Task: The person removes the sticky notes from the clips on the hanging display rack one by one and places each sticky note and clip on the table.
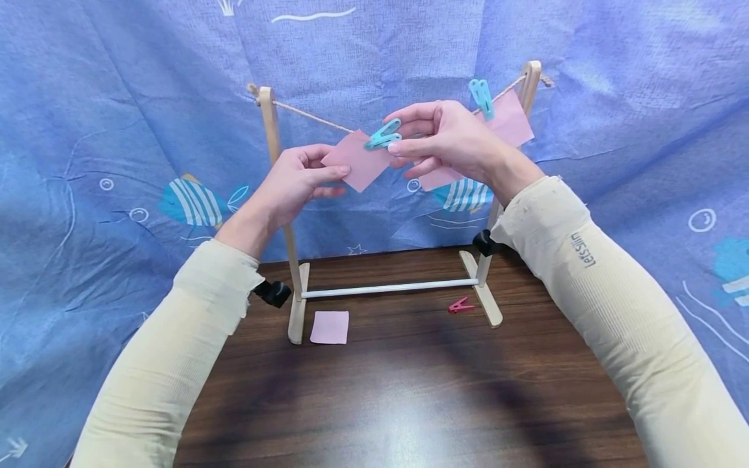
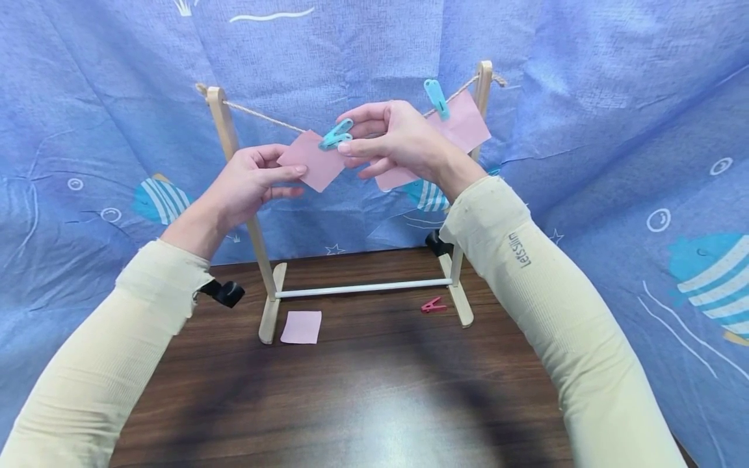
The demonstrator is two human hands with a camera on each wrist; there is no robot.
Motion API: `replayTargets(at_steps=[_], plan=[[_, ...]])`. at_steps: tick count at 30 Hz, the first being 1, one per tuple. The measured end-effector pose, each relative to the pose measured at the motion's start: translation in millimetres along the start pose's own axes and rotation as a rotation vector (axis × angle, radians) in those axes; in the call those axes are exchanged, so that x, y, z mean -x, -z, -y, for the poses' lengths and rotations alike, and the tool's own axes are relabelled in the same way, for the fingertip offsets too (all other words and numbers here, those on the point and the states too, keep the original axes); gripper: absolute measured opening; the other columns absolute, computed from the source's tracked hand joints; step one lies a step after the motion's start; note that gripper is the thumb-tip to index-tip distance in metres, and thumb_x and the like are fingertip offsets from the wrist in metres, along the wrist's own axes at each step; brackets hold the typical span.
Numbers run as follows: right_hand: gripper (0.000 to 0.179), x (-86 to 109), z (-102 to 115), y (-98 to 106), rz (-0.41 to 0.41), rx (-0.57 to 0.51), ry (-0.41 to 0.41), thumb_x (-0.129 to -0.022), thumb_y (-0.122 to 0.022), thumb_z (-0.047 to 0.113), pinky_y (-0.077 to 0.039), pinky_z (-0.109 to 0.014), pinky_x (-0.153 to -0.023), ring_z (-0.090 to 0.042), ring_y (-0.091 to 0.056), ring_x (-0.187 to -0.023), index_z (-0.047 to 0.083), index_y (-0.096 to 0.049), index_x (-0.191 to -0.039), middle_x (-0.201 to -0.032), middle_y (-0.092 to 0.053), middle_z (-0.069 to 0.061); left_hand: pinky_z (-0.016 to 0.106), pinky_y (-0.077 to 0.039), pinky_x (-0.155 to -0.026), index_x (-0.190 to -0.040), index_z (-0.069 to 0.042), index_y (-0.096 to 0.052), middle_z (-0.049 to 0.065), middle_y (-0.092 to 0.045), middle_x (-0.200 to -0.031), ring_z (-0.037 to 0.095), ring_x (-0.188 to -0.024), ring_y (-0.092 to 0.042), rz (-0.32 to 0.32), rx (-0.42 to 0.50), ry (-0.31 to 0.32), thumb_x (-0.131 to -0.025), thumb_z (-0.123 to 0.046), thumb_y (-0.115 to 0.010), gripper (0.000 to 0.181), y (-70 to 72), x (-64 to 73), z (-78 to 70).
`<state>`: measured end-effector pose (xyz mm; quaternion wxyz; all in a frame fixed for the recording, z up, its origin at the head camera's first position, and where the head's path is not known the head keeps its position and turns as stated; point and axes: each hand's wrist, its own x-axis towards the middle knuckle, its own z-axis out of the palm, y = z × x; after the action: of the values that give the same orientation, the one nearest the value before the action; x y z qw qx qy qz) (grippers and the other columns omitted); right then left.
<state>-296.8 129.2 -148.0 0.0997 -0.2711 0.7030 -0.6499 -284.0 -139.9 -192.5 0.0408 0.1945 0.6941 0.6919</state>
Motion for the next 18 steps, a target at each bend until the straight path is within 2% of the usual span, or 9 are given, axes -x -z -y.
replayTargets(at_steps=[7,18], plan=[[0.049,-0.6,2.3,-1.7,-0.024,0.022,-0.002,-0.091,-0.077,0.01,-0.062,-0.04,-0.069,-0.033,-0.074,-0.089,0.0,-0.059,-0.136,-0.116,-0.071,-0.018,0.031,-0.06,-0.083,-0.12,0.001,-0.068,0.011,-0.071,-0.104,0.023,-0.098,-0.069,-0.005,-0.004,-0.009,-0.094,-0.003,-0.071,0.027,0.5,-0.7,-1.0],[0.039,-1.5,0.8,-2.3,-0.04,0.002,0.006,-0.093,-0.075,0.01,-0.062,-0.038,-0.066,-0.03,-0.075,-0.083,0.004,-0.061,-0.129,-0.112,-0.072,-0.016,0.033,-0.061,-0.083,-0.119,0.001,-0.068,0.012,-0.071,-0.106,0.025,-0.099,-0.068,-0.007,0.017,-0.007,-0.094,-0.002,-0.071,0.025,2.0,0.2,0.9]])
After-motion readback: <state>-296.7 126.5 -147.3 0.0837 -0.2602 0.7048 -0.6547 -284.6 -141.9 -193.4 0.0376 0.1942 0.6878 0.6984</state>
